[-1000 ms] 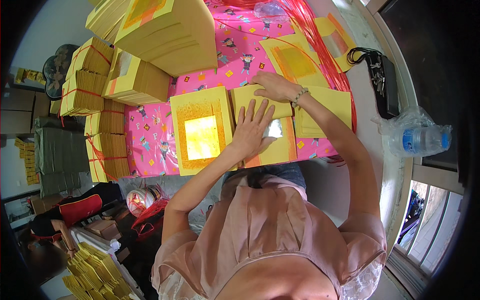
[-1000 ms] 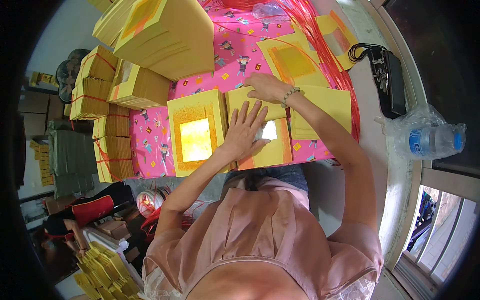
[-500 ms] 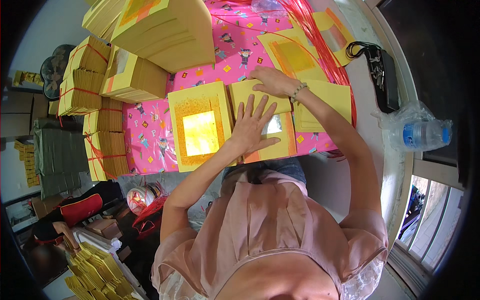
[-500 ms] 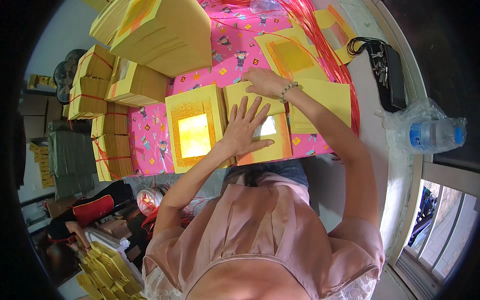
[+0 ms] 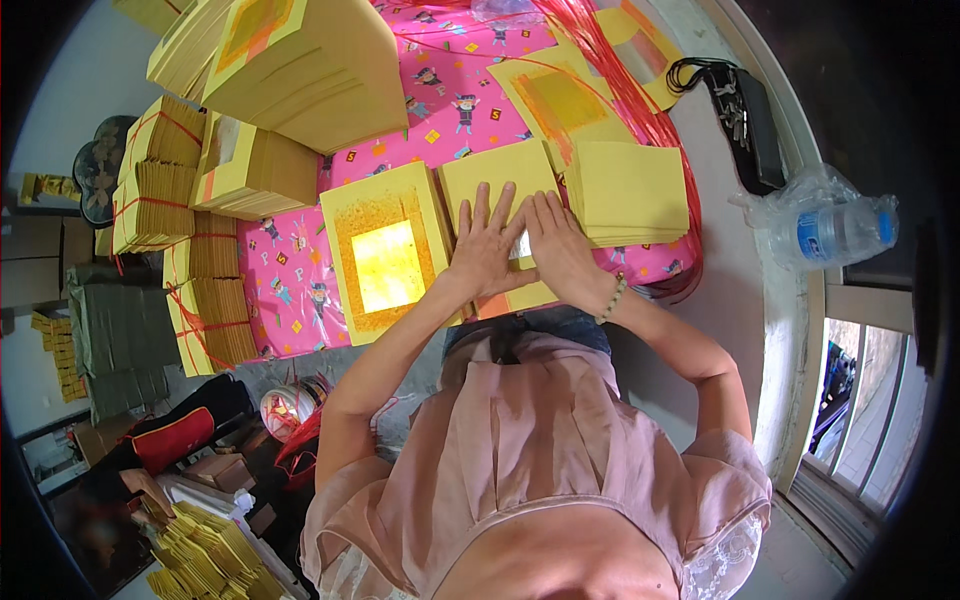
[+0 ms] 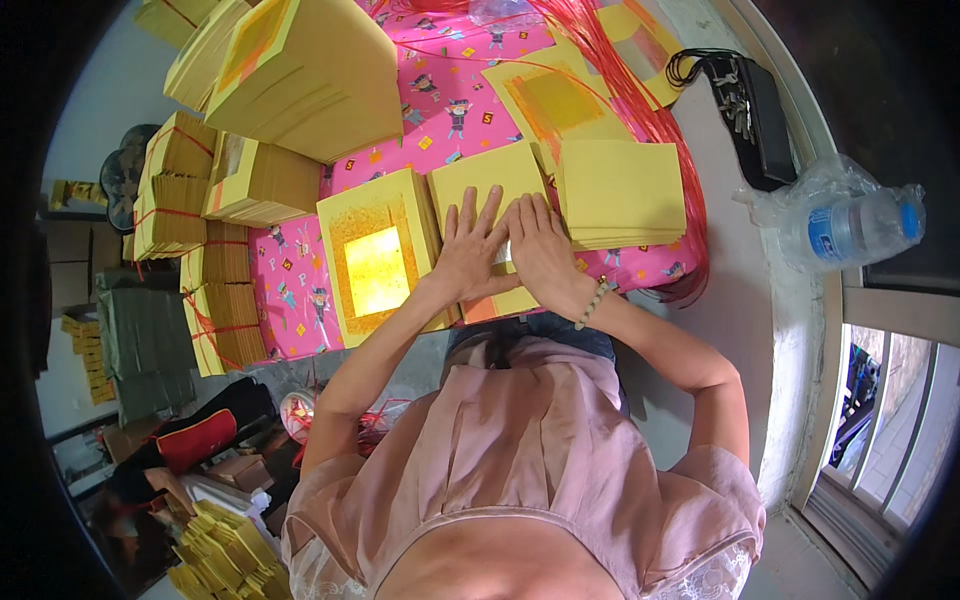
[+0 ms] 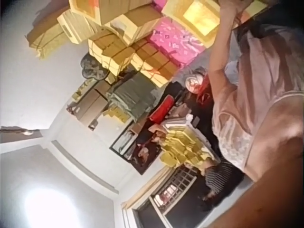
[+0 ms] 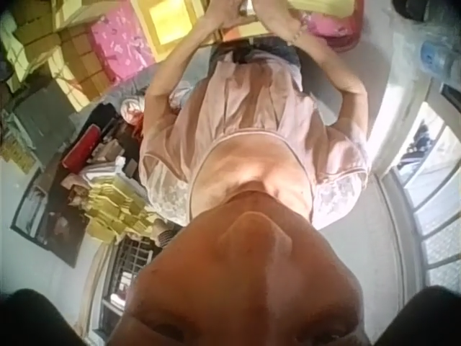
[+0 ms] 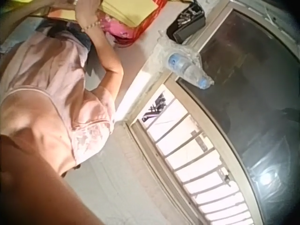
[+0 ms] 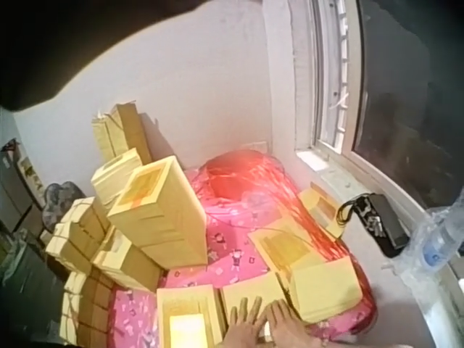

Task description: Applying gold foil sheets onto yellow joss paper and stacking them.

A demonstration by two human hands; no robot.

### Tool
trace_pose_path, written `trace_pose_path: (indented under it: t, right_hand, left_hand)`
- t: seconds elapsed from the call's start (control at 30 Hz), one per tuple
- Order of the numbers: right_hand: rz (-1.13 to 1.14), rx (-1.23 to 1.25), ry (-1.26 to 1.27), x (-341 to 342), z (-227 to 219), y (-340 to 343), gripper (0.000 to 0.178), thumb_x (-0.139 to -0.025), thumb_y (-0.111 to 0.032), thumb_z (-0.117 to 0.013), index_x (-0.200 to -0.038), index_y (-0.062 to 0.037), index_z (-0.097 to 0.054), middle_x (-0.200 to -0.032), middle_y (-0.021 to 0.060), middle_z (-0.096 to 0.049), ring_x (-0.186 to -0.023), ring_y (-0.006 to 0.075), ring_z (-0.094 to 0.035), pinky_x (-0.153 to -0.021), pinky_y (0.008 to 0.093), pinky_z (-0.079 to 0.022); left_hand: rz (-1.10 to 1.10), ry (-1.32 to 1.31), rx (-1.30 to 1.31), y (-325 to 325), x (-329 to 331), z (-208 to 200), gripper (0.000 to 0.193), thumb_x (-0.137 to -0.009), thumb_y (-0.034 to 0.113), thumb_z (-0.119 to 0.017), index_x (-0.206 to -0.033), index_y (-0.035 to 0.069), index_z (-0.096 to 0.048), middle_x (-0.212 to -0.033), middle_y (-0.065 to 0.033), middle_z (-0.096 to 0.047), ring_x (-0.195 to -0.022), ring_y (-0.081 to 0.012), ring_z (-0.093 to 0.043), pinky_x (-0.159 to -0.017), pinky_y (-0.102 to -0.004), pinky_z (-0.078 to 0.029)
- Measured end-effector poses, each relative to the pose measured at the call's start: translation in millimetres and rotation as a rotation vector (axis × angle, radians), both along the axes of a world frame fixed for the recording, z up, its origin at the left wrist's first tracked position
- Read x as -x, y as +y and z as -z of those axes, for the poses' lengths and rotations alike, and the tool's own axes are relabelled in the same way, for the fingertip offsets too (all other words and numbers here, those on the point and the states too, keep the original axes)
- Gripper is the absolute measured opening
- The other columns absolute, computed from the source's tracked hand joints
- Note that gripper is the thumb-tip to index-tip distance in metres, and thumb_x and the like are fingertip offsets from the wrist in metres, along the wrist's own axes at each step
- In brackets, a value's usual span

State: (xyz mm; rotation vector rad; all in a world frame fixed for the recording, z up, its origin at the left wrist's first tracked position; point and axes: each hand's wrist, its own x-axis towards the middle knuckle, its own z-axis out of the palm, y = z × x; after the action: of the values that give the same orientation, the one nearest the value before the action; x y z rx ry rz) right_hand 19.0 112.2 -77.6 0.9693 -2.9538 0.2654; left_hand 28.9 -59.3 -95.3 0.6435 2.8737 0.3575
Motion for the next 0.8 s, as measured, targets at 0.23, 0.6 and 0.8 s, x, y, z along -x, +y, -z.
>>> trace_pose_path:
  t: [0.23, 0.6, 0.8]
  right_hand:
    - [0.035, 0.114, -0.139, -11.2, 7.3, 2.4, 0.074, -0.089, -0.015, -0.057, -0.149, 0.0127, -0.023, -0.155, 0.0323, -0.024, -0.147, 0.0456, -0.02, -0.12, 0.0531, -0.018]
    - [0.01, 0.16, -0.18, -15.8, 15.0, 3.1, 0.075, -0.093, -0.024, -0.058, -0.149, 0.0126, -0.024, -0.156, 0.0357, -0.017, -0.148, 0.048, -0.013, -0.121, 0.0546, -0.011]
    - [-0.011, 0.2, -0.106, -15.9, 22.5, 5.8, 0.069, -0.092, -0.025, -0.061, -0.153, -0.0102, -0.033, -0.154, 0.0372, -0.019, -0.146, 0.0523, -0.015, -0.12, 0.0563, -0.015]
  left_hand:
    - [0.004, -0.032, 0.009, -0.6, 2.6, 4.7, 0.121, -0.066, 0.071, -0.071, -0.159, 0.016, -0.017, -0.165, -0.0179, -0.004, -0.149, -0.0505, 0.004, -0.116, -0.0666, -0.006]
    - [0.006, 0.064, 0.052, -1.5, -6.3, -2.4, 0.126, -0.067, 0.068, -0.071, -0.155, -0.003, -0.016, -0.163, -0.0235, -0.01, -0.15, -0.0465, -0.003, -0.119, -0.0606, -0.008]
    - [-0.06, 0.133, 0.45, 10.8, -37.3, -38.9, 0.108, -0.078, 0.067, -0.064, -0.144, -0.013, -0.034, -0.151, -0.0305, -0.036, -0.146, -0.0401, -0.027, -0.122, -0.0493, -0.013]
